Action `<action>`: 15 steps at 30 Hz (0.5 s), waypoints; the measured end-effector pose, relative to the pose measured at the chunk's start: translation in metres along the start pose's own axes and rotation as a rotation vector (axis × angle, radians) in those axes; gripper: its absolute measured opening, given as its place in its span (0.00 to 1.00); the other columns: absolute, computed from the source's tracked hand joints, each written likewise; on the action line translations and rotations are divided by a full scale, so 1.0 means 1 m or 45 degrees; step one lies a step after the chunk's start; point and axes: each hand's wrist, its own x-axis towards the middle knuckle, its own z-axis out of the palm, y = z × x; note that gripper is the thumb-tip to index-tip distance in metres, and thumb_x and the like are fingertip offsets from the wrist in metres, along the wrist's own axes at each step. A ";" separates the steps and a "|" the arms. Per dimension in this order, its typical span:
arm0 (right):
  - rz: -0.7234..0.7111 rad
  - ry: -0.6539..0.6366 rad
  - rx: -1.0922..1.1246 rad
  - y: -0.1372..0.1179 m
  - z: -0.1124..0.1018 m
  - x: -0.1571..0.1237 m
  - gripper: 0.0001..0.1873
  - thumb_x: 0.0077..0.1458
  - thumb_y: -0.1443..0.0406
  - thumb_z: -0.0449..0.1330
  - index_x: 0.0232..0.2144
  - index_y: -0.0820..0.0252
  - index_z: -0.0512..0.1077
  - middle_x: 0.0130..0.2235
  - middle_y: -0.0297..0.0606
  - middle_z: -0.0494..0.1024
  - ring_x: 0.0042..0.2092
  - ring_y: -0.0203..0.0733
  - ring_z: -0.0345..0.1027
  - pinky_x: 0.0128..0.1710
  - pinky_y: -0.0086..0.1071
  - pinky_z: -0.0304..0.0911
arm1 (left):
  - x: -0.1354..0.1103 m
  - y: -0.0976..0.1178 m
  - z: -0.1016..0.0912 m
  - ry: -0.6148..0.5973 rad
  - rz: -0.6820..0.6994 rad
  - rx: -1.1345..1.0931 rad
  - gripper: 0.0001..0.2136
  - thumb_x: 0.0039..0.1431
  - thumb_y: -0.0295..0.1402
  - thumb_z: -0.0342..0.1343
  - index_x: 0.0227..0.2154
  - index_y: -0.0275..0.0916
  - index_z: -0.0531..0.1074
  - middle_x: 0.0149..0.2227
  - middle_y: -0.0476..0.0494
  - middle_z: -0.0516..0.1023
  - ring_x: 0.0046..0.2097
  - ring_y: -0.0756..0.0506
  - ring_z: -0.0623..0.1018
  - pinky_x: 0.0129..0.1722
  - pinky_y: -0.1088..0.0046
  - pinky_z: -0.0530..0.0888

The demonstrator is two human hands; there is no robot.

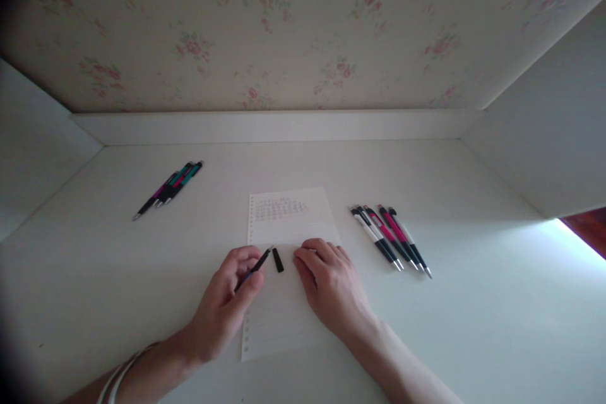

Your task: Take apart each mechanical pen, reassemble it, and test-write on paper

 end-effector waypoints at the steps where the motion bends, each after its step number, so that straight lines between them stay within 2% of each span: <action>1: 0.000 0.011 0.010 0.000 0.000 0.000 0.09 0.67 0.66 0.55 0.41 0.57 0.77 0.42 0.44 0.80 0.39 0.45 0.75 0.40 0.40 0.69 | 0.000 0.001 0.000 0.009 0.010 0.018 0.16 0.67 0.48 0.52 0.46 0.40 0.69 0.32 0.47 0.72 0.33 0.47 0.71 0.34 0.73 0.69; 3: 0.008 0.038 0.040 0.000 0.000 0.000 0.10 0.68 0.66 0.54 0.42 0.57 0.76 0.42 0.43 0.81 0.39 0.45 0.76 0.40 0.39 0.68 | 0.001 0.002 0.000 -0.015 0.015 0.037 0.14 0.69 0.46 0.50 0.40 0.40 0.70 0.29 0.49 0.70 0.31 0.48 0.69 0.32 0.73 0.67; 6: 0.028 0.056 0.066 0.001 -0.001 0.000 0.09 0.68 0.65 0.54 0.43 0.57 0.74 0.39 0.41 0.82 0.38 0.44 0.76 0.39 0.37 0.68 | 0.001 0.002 -0.001 -0.084 -0.005 0.020 0.19 0.72 0.46 0.44 0.30 0.39 0.68 0.27 0.48 0.67 0.29 0.48 0.66 0.28 0.74 0.65; 7: 0.034 0.050 0.061 0.001 -0.001 0.000 0.09 0.68 0.65 0.54 0.43 0.57 0.74 0.39 0.41 0.82 0.37 0.44 0.76 0.38 0.37 0.67 | 0.001 0.002 -0.001 -0.089 -0.006 0.013 0.19 0.72 0.46 0.44 0.31 0.39 0.69 0.28 0.48 0.68 0.29 0.48 0.66 0.28 0.74 0.65; 10: 0.029 0.023 0.032 0.000 -0.001 0.000 0.08 0.68 0.65 0.55 0.43 0.58 0.75 0.39 0.41 0.82 0.36 0.43 0.75 0.38 0.37 0.67 | 0.001 0.002 -0.001 -0.056 0.017 0.029 0.15 0.69 0.47 0.49 0.43 0.40 0.69 0.30 0.48 0.70 0.30 0.48 0.68 0.30 0.74 0.66; 11: 0.024 0.017 0.027 0.000 -0.001 0.000 0.08 0.68 0.65 0.55 0.42 0.58 0.75 0.40 0.41 0.81 0.36 0.43 0.75 0.38 0.37 0.67 | 0.002 0.003 -0.001 -0.053 0.025 0.050 0.14 0.69 0.47 0.51 0.44 0.40 0.69 0.30 0.49 0.70 0.30 0.48 0.68 0.30 0.74 0.66; 13: 0.013 0.014 0.024 0.000 0.000 0.001 0.09 0.67 0.66 0.55 0.42 0.58 0.75 0.40 0.41 0.81 0.37 0.43 0.75 0.38 0.37 0.67 | 0.002 0.004 0.000 -0.067 0.027 0.087 0.15 0.70 0.46 0.49 0.36 0.40 0.69 0.27 0.50 0.68 0.30 0.48 0.68 0.30 0.74 0.65; 15: 0.005 0.018 0.016 0.000 0.000 0.001 0.09 0.67 0.66 0.55 0.42 0.58 0.76 0.40 0.42 0.81 0.37 0.43 0.74 0.38 0.37 0.67 | 0.002 0.004 0.000 -0.091 0.019 0.086 0.19 0.72 0.45 0.44 0.28 0.40 0.66 0.26 0.49 0.66 0.29 0.48 0.66 0.27 0.74 0.63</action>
